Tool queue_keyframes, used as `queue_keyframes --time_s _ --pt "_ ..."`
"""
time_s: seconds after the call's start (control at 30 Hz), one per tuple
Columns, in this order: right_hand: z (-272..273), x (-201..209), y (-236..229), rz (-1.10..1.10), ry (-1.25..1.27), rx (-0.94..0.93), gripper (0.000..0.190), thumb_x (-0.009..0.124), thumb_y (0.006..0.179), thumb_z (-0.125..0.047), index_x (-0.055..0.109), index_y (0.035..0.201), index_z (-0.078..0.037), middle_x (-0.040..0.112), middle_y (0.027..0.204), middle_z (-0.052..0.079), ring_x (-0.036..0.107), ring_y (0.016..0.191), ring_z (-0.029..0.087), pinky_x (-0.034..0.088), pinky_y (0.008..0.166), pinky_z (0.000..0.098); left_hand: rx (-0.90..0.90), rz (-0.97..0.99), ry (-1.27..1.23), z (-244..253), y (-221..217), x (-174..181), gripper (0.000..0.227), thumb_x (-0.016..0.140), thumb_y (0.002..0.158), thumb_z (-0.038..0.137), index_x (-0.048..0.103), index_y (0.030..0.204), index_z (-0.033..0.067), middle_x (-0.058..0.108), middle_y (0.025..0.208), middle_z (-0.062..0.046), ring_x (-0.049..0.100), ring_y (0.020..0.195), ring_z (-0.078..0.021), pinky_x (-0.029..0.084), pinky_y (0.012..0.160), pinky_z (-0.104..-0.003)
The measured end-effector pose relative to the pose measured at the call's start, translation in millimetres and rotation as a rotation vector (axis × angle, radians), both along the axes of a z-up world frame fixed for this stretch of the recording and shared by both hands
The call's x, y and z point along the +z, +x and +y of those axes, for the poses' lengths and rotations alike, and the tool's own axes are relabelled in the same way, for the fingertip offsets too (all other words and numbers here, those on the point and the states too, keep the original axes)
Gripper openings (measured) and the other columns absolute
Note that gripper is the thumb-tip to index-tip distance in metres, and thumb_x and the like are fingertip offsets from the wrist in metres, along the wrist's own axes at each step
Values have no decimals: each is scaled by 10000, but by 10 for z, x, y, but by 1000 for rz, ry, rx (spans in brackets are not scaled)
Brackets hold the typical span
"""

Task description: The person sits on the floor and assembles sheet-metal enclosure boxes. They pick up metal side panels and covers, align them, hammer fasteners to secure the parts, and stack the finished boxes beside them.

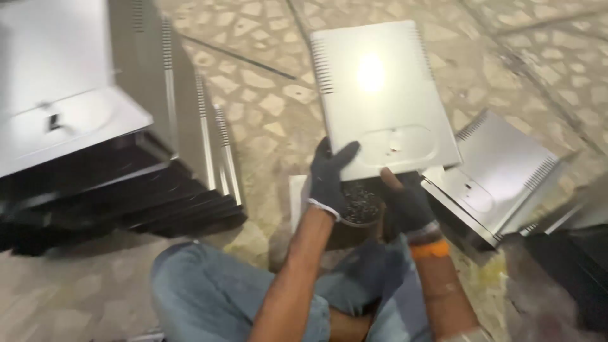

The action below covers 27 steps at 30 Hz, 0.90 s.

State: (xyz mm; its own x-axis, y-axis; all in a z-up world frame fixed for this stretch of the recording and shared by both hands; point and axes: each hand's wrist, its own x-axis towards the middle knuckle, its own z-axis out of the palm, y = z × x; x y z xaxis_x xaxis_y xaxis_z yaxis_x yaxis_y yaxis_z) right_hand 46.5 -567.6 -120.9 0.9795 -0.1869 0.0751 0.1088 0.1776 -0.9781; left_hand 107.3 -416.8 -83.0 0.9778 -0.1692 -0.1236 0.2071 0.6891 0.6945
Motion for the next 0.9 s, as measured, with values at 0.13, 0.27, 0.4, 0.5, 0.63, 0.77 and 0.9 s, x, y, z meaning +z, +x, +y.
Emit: queue_keyframes --time_s 0.13,0.27,0.4,0.5,0.63,0.77,0.9 --pt "-169 -348 -476 121 25 52 416 595 992 -123 583 1360 70 666 1267 157 635 1142 268 511 986 404 54 -128 132 400 -439 521 572 806 754 99 605 1272 -40 717 1107 -150 705 958 -240 584 820 -346" --pt "72 722 -929 -155 384 62 519 454 1008 -382 579 1380 -43 662 1348 100 583 1256 236 433 1106 398 -55 -254 37 762 -747 925 603 804 775 112 604 1319 -52 714 1112 -144 704 961 -236 584 851 -346" --pt "-270 991 -871 -270 100 -104 460 551 1119 -460 614 1226 -18 664 1131 120 642 1071 194 508 1007 357 -42 -392 140 1117 -901 1271 568 788 844 160 622 1346 -48 728 1141 -137 699 1018 -221 565 904 -340" --pt "159 1416 -794 -350 -191 -115 400 648 1125 -408 631 1201 -15 685 1098 131 703 1014 176 576 957 313 193 -339 401 1562 -1111 1651 522 685 909 287 683 1352 11 726 1108 -117 686 935 -221 483 665 -326" --pt "749 1701 -572 -607 -464 -83 317 662 1096 -341 635 1189 -39 721 1129 117 747 1027 179 606 945 298 741 -1215 1049 2200 -1055 1629 281 539 1119 174 656 1368 119 707 1346 -164 568 1338 -357 598 1038 -394" --pt "1411 2032 -380 -935 -499 -133 327 735 1052 -262 616 1157 23 676 1119 163 703 1083 262 581 978 393 565 -766 954 2750 -1190 2169 331 621 1005 201 603 1330 141 691 1266 -127 755 995 -180 622 678 -346" --pt "1991 2506 70 -496 504 592 199 697 991 -215 660 1107 -56 667 1115 76 687 1147 245 571 1073 428 915 -879 1557 3406 -959 2379 204 638 1052 132 716 1239 109 742 1044 -166 768 898 -233 628 691 -362"
